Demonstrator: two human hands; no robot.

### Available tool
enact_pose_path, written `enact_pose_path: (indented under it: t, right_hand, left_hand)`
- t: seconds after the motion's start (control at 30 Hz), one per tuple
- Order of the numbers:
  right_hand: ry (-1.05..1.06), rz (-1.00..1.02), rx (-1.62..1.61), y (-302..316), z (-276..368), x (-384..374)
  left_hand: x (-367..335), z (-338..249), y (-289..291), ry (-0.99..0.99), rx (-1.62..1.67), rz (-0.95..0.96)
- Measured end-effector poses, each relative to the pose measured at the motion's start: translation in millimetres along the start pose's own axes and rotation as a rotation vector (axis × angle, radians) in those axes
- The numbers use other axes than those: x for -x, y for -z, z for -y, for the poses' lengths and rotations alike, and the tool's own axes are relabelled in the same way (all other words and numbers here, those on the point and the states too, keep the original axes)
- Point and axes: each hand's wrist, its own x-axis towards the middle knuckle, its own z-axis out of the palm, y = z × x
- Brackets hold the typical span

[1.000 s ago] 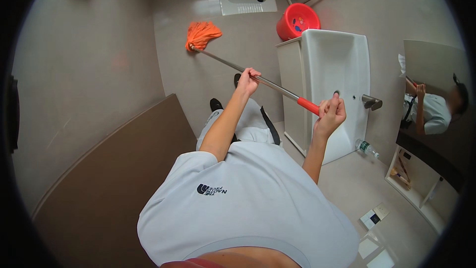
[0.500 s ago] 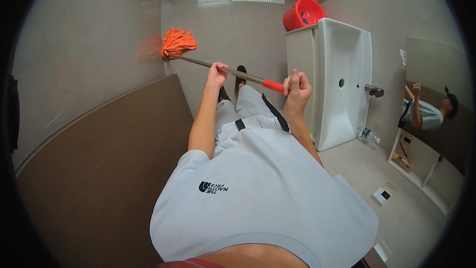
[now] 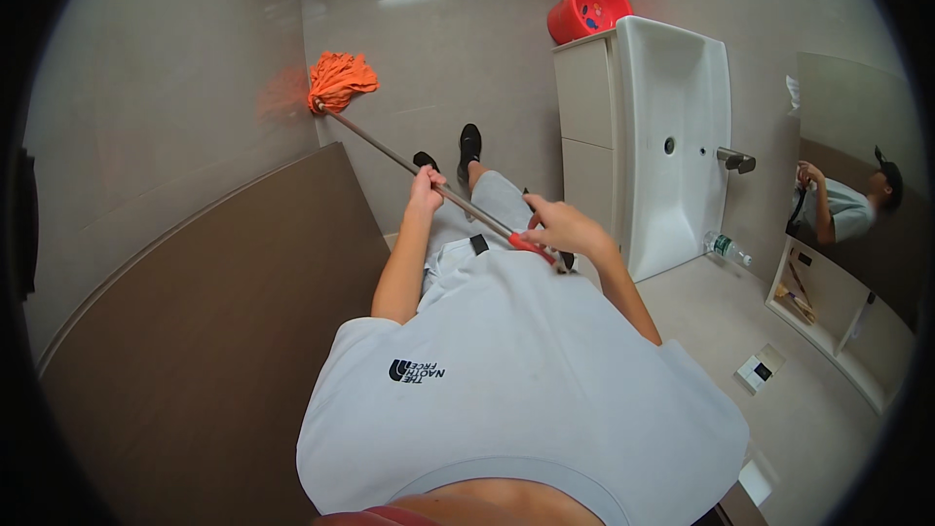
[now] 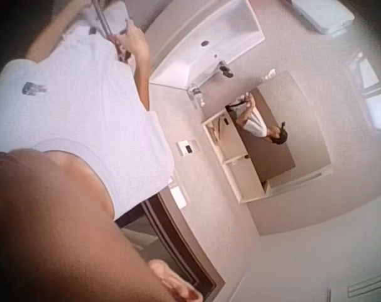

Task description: The person mops the bathroom floor using a mop, backs out into the hallway while mopping the entryway, and holds a smartphone.

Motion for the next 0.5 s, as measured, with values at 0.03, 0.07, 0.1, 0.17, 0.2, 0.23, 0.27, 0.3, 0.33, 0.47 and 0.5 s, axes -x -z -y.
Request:
enact_pose_path:
  t: [0.03, 0.07, 0.1, 0.17, 0.2, 0.23, 0.27, 0.3, 0.33, 0.47, 0.5]
  right_hand:
    - [0.046, -0.001, 0.089, -9.5, -14.8, -10.2]
    - [0.050, 0.003, 0.088, -11.8, -16.2, -10.8]
    - [0.026, 0.017, 0.145, -14.3, -15.0, -11.5]
    - [0.043, 0.004, 0.283, -16.4, -17.3, -14.7]
    - [0.046, 0.005, 0.279, -10.3, -20.8, -10.5]
    - [0.074, -0.096, 0.288, -0.1, -20.1, -3.5]
    - [0.098, -0.203, 0.294, 10.1, -22.8, 4.4]
    - [0.096, -0.211, 0.281, 20.2, -33.2, 11.7]
    - [0.108, -0.214, 0.190, 31.8, -46.4, 21.5]
    - [-0.058, -0.137, -0.213, 44.5, -48.9, 57.4]
    - [-0.066, -0.128, -0.379, 37.7, -61.2, 53.2]
  left_hand:
    - [2.6, 5.2, -2.5, -0.001, -0.003, -0.001]
    - [4.8, 9.8, -3.7, 0.005, 0.105, 0.001]
    - [6.2, 13.0, -6.4, 0.011, 0.211, 0.004]
    - [7.3, 10.7, -28.8, 0.017, 0.247, 0.014]
    - [9.1, 10.5, -44.0, 0.033, 0.281, 0.030]
    - [14.4, 12.6, -59.8, 0.061, 0.333, 0.046]
    - [19.6, 20.2, -78.0, 0.062, 0.320, 0.047]
    - [25.0, 30.5, -97.2, 0.100, 0.292, 0.028]
    - [29.0, 41.4, -114.5, 0.136, 0.265, 0.009]
    - [18.7, 61.6, -153.3, 0.148, -0.063, -0.189]
    - [12.2, 61.8, -167.2, 0.148, -0.109, -0.194]
